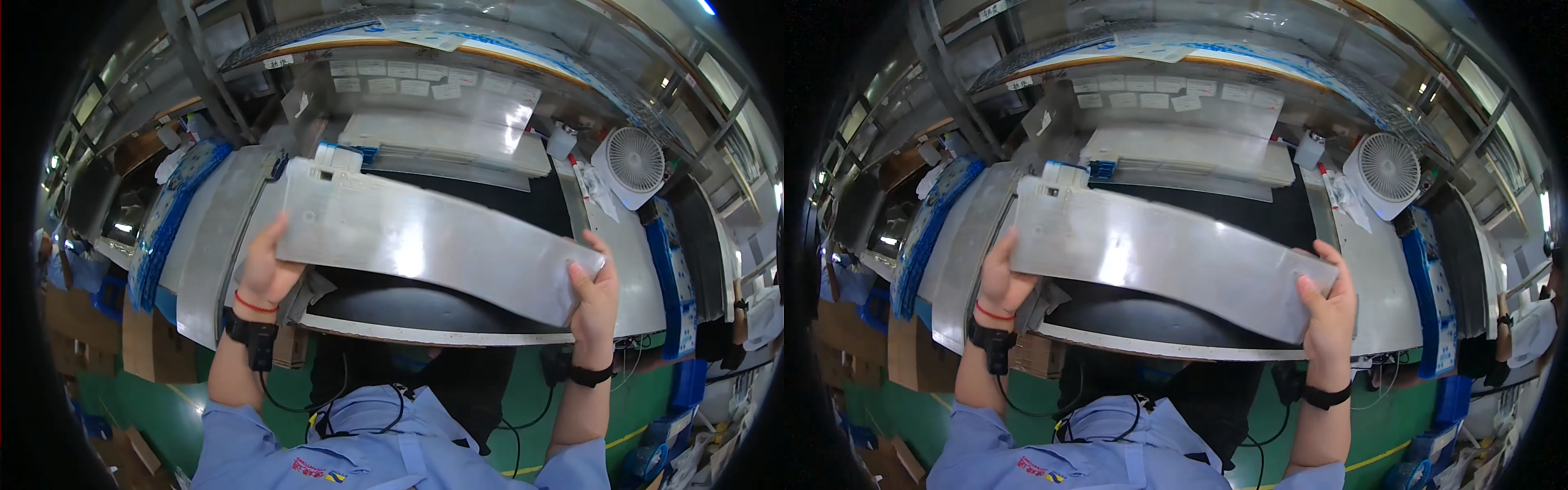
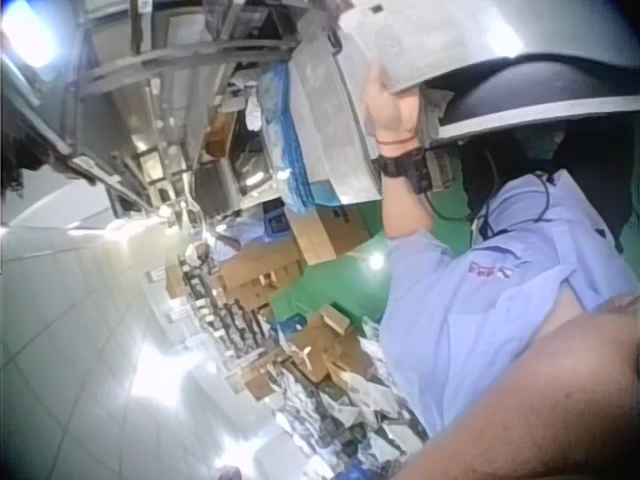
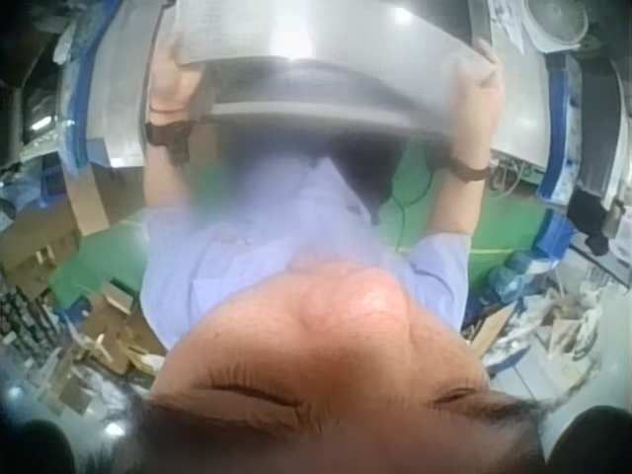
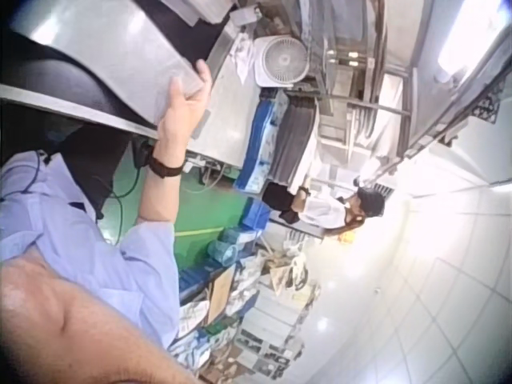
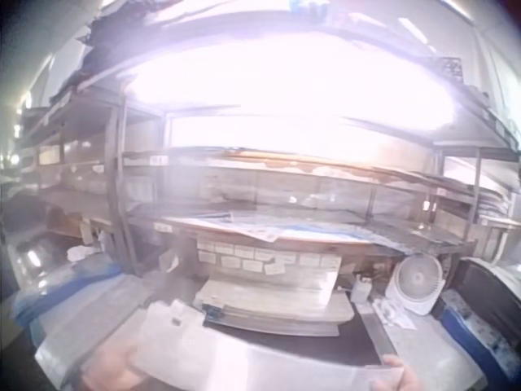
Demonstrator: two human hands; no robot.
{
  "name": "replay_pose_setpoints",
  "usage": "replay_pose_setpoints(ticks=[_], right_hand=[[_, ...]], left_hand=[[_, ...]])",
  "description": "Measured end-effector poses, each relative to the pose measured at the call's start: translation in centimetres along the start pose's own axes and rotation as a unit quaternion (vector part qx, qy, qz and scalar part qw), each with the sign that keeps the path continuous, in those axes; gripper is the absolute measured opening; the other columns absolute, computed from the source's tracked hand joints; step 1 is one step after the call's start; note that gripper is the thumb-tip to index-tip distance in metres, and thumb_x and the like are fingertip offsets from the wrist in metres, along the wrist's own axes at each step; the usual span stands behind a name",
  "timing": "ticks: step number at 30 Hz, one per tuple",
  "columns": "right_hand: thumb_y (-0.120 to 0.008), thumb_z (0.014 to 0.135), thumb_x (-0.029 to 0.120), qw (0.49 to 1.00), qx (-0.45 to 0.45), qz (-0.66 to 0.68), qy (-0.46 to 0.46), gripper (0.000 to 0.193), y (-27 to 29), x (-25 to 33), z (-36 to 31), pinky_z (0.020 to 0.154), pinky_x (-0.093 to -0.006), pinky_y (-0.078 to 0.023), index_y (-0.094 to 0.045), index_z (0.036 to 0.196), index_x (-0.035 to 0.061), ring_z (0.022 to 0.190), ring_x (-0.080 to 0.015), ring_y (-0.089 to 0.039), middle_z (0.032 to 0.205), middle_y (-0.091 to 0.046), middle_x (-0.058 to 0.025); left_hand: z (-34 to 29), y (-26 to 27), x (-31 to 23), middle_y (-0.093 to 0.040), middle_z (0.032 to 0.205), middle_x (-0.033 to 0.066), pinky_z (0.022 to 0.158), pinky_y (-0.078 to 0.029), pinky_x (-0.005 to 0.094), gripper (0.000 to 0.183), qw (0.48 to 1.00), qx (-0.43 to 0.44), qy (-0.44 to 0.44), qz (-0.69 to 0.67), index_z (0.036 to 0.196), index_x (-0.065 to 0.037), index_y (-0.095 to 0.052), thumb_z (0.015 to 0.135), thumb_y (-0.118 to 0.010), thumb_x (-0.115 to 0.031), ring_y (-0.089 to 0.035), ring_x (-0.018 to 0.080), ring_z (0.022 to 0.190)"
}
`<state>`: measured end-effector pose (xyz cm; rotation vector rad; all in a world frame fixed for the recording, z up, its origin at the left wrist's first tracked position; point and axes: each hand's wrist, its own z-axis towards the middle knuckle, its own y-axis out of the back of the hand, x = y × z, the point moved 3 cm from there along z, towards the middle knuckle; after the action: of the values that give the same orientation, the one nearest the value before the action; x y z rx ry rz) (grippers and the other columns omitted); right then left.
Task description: Inspecting and aligning flexible printed circuits (FPC) for keyboard assembly on a metal baseplate.
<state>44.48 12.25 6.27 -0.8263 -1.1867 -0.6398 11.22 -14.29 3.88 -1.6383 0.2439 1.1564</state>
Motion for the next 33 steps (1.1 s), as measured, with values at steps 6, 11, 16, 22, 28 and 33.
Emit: replay_pose_setpoints(ticks=[6, 11, 16, 22, 28, 33], right_hand=[[-0.062, 0.084, 0.001, 0.983, 0.015, -0.095, 0.158, 0.051, 1.1, -2.3, 1.3, 0.095, -0.0306, -0.042, -0.040, 0.130, 0.0027, 0.113, -0.0190, -0.053, 0.129, -0.051, -0.0160], [-0.069, 0.079, 0.005, 0.994, -0.035, -0.053, 0.091, 0.064, 1.3, -2.6, 0.6, 0.097, -0.0317, -0.039, -0.038, 0.135, 0.0042, 0.109, -0.0186, -0.052, 0.122, -0.051, -0.0111], [-0.074, 0.078, 0.023, 0.995, -0.021, -0.029, 0.096, 0.080, 2.6, -2.8, 1.1, 0.103, -0.0368, -0.034, -0.030, 0.141, 0.0022, 0.119, -0.0252, -0.046, 0.132, -0.046, -0.0163], [-0.078, 0.071, 0.042, 0.993, 0.019, -0.073, 0.095, 0.099, 1.0, -2.9, 1.4, 0.107, -0.0407, -0.030, -0.025, 0.143, 0.0003, 0.130, -0.0305, -0.038, 0.139, -0.040, -0.0188], [-0.075, 0.068, 0.057, 0.992, 0.000, -0.056, 0.116, 0.109, 2.1, -2.7, 1.3, 0.109, -0.0422, -0.027, -0.020, 0.145, 0.0025, 0.136, -0.0310, -0.030, 0.142, -0.036, -0.0185], [-0.076, 0.063, 0.061, 0.988, 0.006, -0.110, 0.104, 0.109, 0.6, -2.8, 1.8, 0.109, -0.0412, -0.027, -0.028, 0.141, 0.0024, 0.131, -0.0284, -0.037, 0.138, -0.042, -0.0172]], left_hand=[[2.9, 1.9, 1.0, -0.054, 0.123, 0.0087, 0.097, -0.038, 0.0295, 0.051, 0.945, 0.022, -0.007, 0.326, 0.132, 0.001, -0.040, 0.092, -0.060, -0.024, -0.051, 0.0162, 0.112], [3.2, 2.5, 1.1, -0.051, 0.128, 0.0066, 0.101, -0.033, 0.0303, 0.056, 0.947, 0.029, -0.104, 0.302, 0.136, -0.002, -0.037, 0.093, -0.057, -0.031, -0.047, 0.0159, 0.116], [3.5, 2.2, -0.4, -0.044, 0.137, 0.0092, 0.108, -0.026, 0.0343, 0.065, 0.977, -0.022, -0.175, 0.122, 0.141, -0.003, -0.031, 0.097, -0.033, -0.050, -0.040, 0.0190, 0.127], [3.8, 0.2, 0.8, -0.043, 0.140, 0.0137, 0.110, -0.026, 0.0355, 0.067, 0.971, 0.007, -0.151, 0.185, 0.141, -0.002, -0.031, 0.098, -0.021, -0.052, -0.040, 0.0230, 0.130], [4.4, 1.8, 0.4, -0.043, 0.139, 0.0156, 0.109, -0.027, 0.0360, 0.071, 0.970, 0.040, -0.169, 0.168, 0.141, 0.000, -0.032, 0.097, -0.023, -0.054, -0.041, 0.0238, 0.128], [4.4, 0.6, 0.8, -0.046, 0.136, 0.0199, 0.108, -0.030, 0.0353, 0.075, 0.980, 0.013, -0.126, 0.152, 0.138, 0.004, -0.033, 0.094, -0.025, -0.057, -0.044, 0.0253, 0.126]])
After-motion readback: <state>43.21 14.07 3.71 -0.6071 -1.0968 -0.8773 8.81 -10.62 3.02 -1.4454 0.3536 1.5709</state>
